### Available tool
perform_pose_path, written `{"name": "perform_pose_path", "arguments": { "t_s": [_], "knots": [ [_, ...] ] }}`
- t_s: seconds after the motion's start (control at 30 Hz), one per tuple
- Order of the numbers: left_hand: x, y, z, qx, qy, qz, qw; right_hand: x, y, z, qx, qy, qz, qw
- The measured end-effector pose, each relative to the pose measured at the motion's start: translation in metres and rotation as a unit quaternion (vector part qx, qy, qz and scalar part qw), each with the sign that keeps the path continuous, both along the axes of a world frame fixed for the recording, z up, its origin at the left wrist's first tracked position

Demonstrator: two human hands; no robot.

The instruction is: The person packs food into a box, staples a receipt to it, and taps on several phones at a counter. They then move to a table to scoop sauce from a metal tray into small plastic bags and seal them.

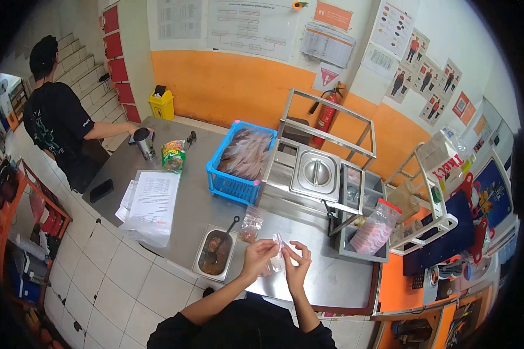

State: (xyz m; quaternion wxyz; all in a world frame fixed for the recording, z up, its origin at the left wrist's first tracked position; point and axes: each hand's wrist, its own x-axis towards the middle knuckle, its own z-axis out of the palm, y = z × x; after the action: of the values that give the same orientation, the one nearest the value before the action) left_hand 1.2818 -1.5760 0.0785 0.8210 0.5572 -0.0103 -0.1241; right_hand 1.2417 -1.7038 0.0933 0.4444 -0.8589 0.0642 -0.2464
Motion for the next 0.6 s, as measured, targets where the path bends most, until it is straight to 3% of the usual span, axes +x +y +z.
{"name": "perform_pose_path", "arguments": {
  "t_s": [0.03,0.17,0.3,0.4,0.43,0.53,0.6],
  "knots": [
    [-0.002,0.007,0.011,0.01,0.027,0.011,1.0,0.001,0.007,0.008,-0.042,-0.006,-0.007,0.999],
    [-0.006,0.034,0.015,-0.025,0.079,0.033,0.996,0.004,0.021,0.021,-0.022,-0.044,0.106,0.993],
    [-0.014,0.061,0.025,0.024,0.077,0.014,0.997,0.005,0.036,0.03,0.066,0.079,0.232,0.967],
    [-0.02,0.079,0.017,0.006,0.058,0.007,0.998,0.017,0.032,0.018,0.239,0.246,0.32,0.883],
    [-0.023,0.084,0.019,0.003,0.059,0.006,0.998,0.02,0.031,0.02,0.264,0.239,0.361,0.862],
    [-0.028,0.099,0.018,0.006,0.026,0.003,1.0,0.023,0.038,0.007,0.28,0.24,0.378,0.849],
    [-0.029,0.104,0.017,0.018,0.003,0.007,1.0,0.02,0.051,0.022,0.146,0.188,0.367,0.899]
  ]
}}
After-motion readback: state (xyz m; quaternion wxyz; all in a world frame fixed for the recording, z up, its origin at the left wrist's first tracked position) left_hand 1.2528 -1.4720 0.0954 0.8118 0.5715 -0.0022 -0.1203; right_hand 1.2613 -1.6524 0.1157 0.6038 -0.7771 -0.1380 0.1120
